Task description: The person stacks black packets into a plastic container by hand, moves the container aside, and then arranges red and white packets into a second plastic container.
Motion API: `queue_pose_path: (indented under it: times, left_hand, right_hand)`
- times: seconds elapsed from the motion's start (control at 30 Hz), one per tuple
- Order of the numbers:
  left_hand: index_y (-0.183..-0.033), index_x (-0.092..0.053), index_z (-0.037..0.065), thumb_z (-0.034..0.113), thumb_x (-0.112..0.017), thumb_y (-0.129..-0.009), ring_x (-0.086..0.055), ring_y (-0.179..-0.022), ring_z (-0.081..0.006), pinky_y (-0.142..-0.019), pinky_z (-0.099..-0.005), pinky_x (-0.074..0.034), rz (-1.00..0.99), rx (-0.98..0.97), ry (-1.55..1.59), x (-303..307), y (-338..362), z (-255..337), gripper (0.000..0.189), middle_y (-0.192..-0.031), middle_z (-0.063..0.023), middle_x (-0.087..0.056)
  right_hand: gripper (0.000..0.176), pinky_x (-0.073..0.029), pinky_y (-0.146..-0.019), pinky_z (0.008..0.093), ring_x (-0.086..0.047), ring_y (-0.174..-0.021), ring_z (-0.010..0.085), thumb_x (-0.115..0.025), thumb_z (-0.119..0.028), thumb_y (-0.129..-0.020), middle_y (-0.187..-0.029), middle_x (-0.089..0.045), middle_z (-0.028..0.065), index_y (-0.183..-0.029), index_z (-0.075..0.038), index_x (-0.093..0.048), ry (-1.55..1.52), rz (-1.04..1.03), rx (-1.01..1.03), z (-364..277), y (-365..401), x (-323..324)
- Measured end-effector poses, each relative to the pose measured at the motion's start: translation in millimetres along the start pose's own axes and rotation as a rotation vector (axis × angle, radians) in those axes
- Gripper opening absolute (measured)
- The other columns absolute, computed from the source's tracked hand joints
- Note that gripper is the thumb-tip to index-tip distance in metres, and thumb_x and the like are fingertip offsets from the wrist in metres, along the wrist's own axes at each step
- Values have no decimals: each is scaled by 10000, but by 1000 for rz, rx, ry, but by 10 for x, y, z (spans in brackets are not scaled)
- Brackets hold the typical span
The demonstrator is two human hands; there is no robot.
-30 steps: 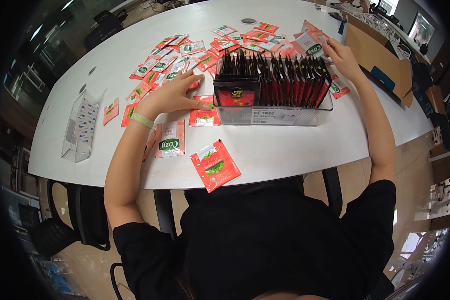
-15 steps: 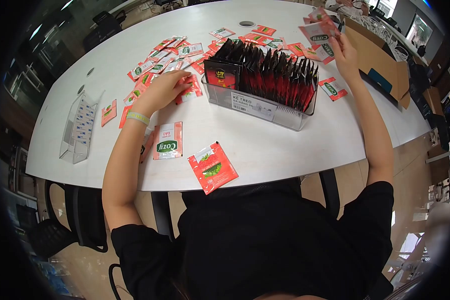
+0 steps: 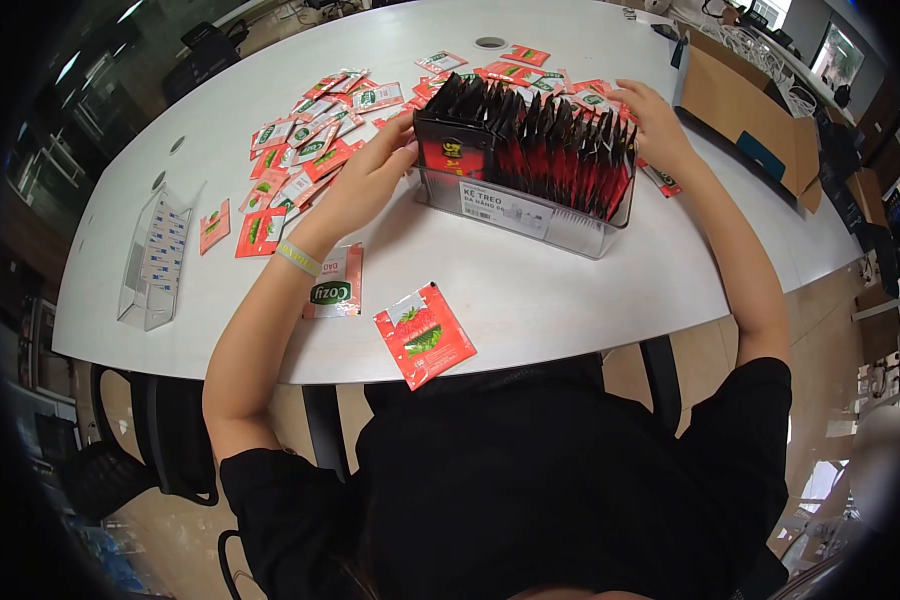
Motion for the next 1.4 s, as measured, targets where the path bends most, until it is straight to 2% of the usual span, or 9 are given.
queue_pose_path:
  times: [0.4, 0.5, 0.67, 0.73, 0.77, 0.93, 1.0, 1.23, 1.4]
  left_hand:
    - [-1264, -442, -35, 186, -523, -845, -594, -1001, -185, -882, -300, -437, -138, 133, -49, 11, 105, 135, 480, -1169, -195, -543]
    - [-1313, -390, -37, 285, -552, -840, -563, -1093, -250, -930, -329, -413, -246, 160, -8, -17, 165, 299, 594, -1203, -238, -525]
    - [-1401, -160, -35, 593, -776, -506, -213, -1338, -392, -1082, -421, -224, -635, 63, -884, -220, 550, 366, 1255, -1408, -277, -261]
    - [-1416, -120, 1, 606, -785, -459, -168, -1343, -414, -1087, -455, -189, -628, 107, -1059, -331, 571, 346, 1314, -1427, -273, -213]
    - [-1431, -79, 37, 619, -794, -411, -122, -1347, -435, -1092, -490, -155, -638, 156, -1214, -319, 587, 277, 1375, -1445, -268, -164]
    - [-1447, -113, 135, 639, -777, -417, -54, -1358, -431, -1060, -599, -106, -520, 291, -1182, 72, 392, 30, 1325, -1462, -251, -122]
    - [-1455, -101, 168, 769, -655, -481, 8, -1364, -424, -1027, -648, -89, -429, 509, -1195, 336, 350, -123, 1271, -1476, -238, -80]
    - [-1450, -149, 209, 779, -306, -759, -2, -1369, -408, -1010, -672, -56, -86, 669, -1099, 678, 238, -589, 909, -1490, -196, -77]
    - [-1441, -192, 196, 740, -269, -803, -48, -1363, -424, -1021, -657, -54, 37, 570, -1138, 683, 152, -709, 842, -1483, -207, -110]
  right_hand:
    - [531, -356, -979, 424, -404, -1244, 292, -552, -257, -811, -1334, -424, 174, -1299, -99, -412, -208, -339, -137, 722, 173, -695]
    - [547, -341, -988, 387, -417, -1232, 277, -511, -309, -830, -1303, -459, 139, -1330, -113, -406, -78, -373, 65, 506, 167, -626]
    - [493, -339, -991, 394, -431, -1213, 276, -440, -339, -875, -1327, -428, 137, -1336, -165, -416, 97, -326, 92, 424, 137, -635]
    - [460, -333, -993, 412, -427, -1220, 276, -443, -311, -878, -1311, -448, 142, -1315, -167, -437, -725, -421, -115, 488, 91, -714]
    - [425, -341, -992, 415, -455, -1201, 266, -438, -306, -881, -1259, -503, 156, -1266, -133, -488, 61, -143, 180, 533, 108, -691]
    - [443, -401, -964, 372, -518, -1134, 250, -498, -368, -882, -1208, -538, 176, -1214, -77, -535, 274, 30, 400, 229, -79, -581]
    - [572, -453, -909, 330, -548, -1099, 214, -454, -476, -907, -1191, -549, 174, -1241, -13, -497, -1279, -320, -585, -41, -101, -377]
    - [778, -498, -814, 248, -624, -907, 153, -378, -631, -863, -1034, -628, 148, -1137, 76, -549, -1550, -381, -527, -594, 2, -112]
    - [792, -510, -735, 219, -636, -779, 116, -379, -664, -843, -908, -659, 105, -1032, 70, -609, -1550, -382, -549, -554, 8, -165]
Point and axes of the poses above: each hand's wrist, its own y-axis away from the middle knuckle, its own x-axis out of the back of the hand, z = x × y, the point moved 6 cm from there along -y, towards the middle knuckle
